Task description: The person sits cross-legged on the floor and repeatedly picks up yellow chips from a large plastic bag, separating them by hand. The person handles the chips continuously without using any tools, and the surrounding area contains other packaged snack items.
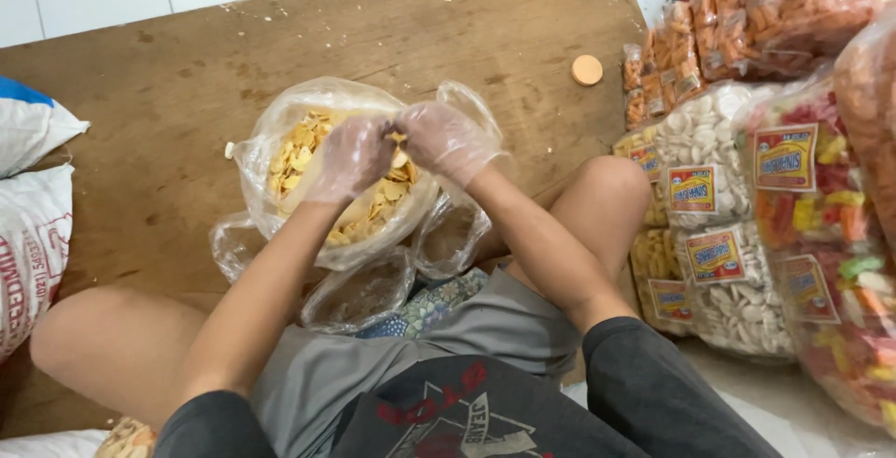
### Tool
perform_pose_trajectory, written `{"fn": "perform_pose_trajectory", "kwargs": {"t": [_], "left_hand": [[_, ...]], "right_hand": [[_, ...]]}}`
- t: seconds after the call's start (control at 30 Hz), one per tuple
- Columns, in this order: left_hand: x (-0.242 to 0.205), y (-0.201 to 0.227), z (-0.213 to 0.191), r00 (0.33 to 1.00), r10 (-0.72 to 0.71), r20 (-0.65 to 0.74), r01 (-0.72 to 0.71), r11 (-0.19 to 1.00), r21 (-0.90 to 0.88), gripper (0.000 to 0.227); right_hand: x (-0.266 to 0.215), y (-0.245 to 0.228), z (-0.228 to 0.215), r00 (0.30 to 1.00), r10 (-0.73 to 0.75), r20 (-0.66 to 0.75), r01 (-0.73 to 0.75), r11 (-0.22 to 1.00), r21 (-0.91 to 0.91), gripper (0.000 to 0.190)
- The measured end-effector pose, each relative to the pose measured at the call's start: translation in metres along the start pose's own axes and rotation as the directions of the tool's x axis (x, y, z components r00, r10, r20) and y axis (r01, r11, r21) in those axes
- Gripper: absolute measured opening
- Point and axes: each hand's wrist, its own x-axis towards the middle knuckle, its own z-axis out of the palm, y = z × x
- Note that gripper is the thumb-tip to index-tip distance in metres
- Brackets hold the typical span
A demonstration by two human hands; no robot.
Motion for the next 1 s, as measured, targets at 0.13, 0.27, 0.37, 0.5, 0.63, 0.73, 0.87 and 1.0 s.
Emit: {"fn": "perform_pose_trajectory", "kwargs": {"t": [0.13, 0.27, 0.37, 0.5, 0.63, 0.73, 0.87, 1.0], "left_hand": [[-0.032, -0.039, 0.009, 1.0, 0.008, 0.03, -0.01, 0.997, 0.072, 0.023], [-0.06, -0.075, 0.029, 0.998, 0.01, 0.056, -0.013, 0.998, 0.063, 0.028], [-0.058, -0.083, 0.045, 0.976, -0.135, 0.17, 0.119, 0.988, 0.102, 0.027], [-0.056, -0.146, 0.119, 0.97, -0.204, 0.129, 0.214, 0.974, -0.072, 0.031], [-0.072, -0.115, 0.089, 0.943, -0.28, 0.178, 0.305, 0.942, -0.139, 0.042], [-0.079, -0.102, 0.073, 0.928, -0.313, 0.204, 0.347, 0.924, -0.162, 0.047], [-0.08, -0.105, 0.072, 0.92, -0.335, 0.205, 0.37, 0.913, -0.169, 0.045], [-0.079, -0.107, 0.072, 0.912, -0.353, 0.208, 0.39, 0.905, -0.172, 0.044]], "right_hand": [[0.008, -0.024, 0.044, 0.971, -0.013, 0.237, -0.005, 0.997, 0.075, 0.017], [0.015, -0.055, 0.032, 0.842, 0.023, 0.539, -0.151, 0.969, 0.194, 0.022], [0.008, -0.057, 0.063, 0.847, -0.057, 0.529, -0.032, 0.987, 0.157, 0.026], [0.007, -0.062, 0.106, 0.86, -0.104, 0.499, 0.013, 0.983, 0.182, 0.021], [0.006, -0.065, 0.136, 0.874, -0.151, 0.461, 0.102, 0.986, 0.131, 0.017], [0.009, -0.067, 0.127, 0.882, -0.169, 0.44, 0.145, 0.985, 0.089, 0.017], [0.012, -0.068, 0.142, 0.921, -0.159, 0.356, 0.166, 0.986, 0.012, 0.017], [0.012, -0.065, 0.14, 0.921, -0.188, 0.342, 0.219, 0.974, -0.055, 0.023]]}}
